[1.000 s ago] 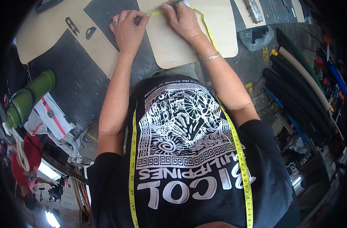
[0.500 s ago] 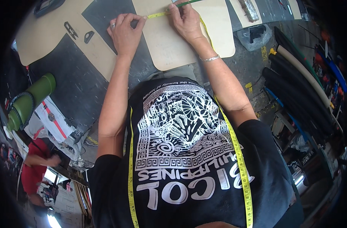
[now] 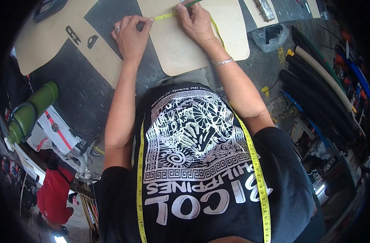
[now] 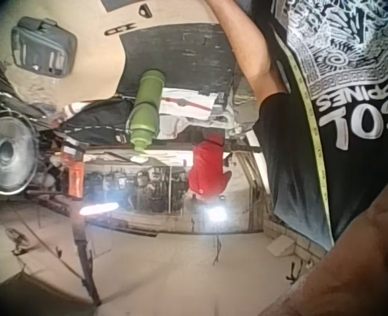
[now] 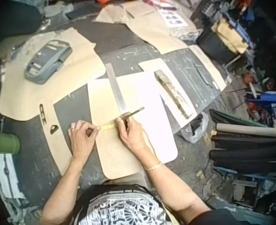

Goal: The person aligns cardboard patterns on a workbench, measures the cardboard pieces using a measuring tape and a metal ruler, and draws marks onto the cardboard with a pencil.

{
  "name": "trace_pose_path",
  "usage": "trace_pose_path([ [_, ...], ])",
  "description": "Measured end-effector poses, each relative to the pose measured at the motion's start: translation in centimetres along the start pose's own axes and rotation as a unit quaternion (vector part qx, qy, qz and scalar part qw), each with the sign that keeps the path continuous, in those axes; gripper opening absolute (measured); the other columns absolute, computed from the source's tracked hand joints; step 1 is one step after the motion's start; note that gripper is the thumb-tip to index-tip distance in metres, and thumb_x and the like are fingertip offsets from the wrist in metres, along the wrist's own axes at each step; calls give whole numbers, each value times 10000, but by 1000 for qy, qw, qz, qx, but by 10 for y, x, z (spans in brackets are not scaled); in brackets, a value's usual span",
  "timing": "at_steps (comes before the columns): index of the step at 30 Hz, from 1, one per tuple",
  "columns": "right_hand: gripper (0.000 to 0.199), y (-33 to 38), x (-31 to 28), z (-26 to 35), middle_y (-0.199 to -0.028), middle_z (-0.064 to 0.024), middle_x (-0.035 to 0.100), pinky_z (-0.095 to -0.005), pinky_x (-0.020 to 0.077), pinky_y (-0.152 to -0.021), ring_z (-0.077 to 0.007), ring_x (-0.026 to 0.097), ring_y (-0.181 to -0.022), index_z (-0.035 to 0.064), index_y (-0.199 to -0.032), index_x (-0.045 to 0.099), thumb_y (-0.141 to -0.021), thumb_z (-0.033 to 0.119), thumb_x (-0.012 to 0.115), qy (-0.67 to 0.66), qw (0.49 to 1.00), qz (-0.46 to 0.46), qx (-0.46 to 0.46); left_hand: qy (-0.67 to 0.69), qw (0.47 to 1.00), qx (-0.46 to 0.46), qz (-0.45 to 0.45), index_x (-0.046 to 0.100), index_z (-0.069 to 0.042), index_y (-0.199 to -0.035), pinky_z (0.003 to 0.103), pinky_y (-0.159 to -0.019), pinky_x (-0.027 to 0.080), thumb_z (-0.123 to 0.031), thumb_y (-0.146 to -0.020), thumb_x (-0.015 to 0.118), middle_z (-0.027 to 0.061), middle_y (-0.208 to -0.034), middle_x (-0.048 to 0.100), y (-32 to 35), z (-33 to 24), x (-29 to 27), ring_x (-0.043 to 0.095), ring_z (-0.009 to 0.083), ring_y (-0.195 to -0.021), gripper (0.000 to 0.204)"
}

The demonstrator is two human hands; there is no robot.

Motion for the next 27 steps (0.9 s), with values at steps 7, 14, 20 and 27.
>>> trace_pose_path([
  [7,198,-1,4,-3,-679,-217,604,-428,472,-530,-338,601,-544,7,-950,638,-985,198,677,-6,1000,11,2,6,1000,-2,2,760,-206,-879,443,-1029,369,-400,-865,786,-20,-1059,691,0,1,0,575,270,-1127,196],
  [14,143,3,-13,-22,-768,10,618,-255,444,-631,-91,523,-693,37,-974,653,-1021,172,654,-161,982,12,103,17,1000,6,7,780,-227,-934,448,-1039,359,-399,-864,787,-27,-1053,680,-2,-2,9,561,262,-1131,186],
  [20,221,27,-76,-44,-1029,-71,745,-279,535,-771,-149,669,-838,47,-1185,679,-1057,214,610,-196,970,-71,124,16,998,26,53,794,-256,-1041,476,-1049,351,-450,-817,824,-19,-1118,659,-5,-7,27,536,262,-1148,298],
  [27,323,54,-88,-71,-1073,-69,727,-288,535,-831,-145,670,-907,27,-1216,677,-1074,299,578,-15,990,-44,133,-77,947,105,294,450,-226,-1560,725,-1206,85,-590,-526,933,201,-1683,216,43,-41,34,70,490,-1563,1198],
])
Point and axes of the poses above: each hand's wrist, its own y-axis away from the middle knuckle, its own x-axis out of the palm, z = x × y, the point moved 8 cm from there along -y, towards the middle knuckle
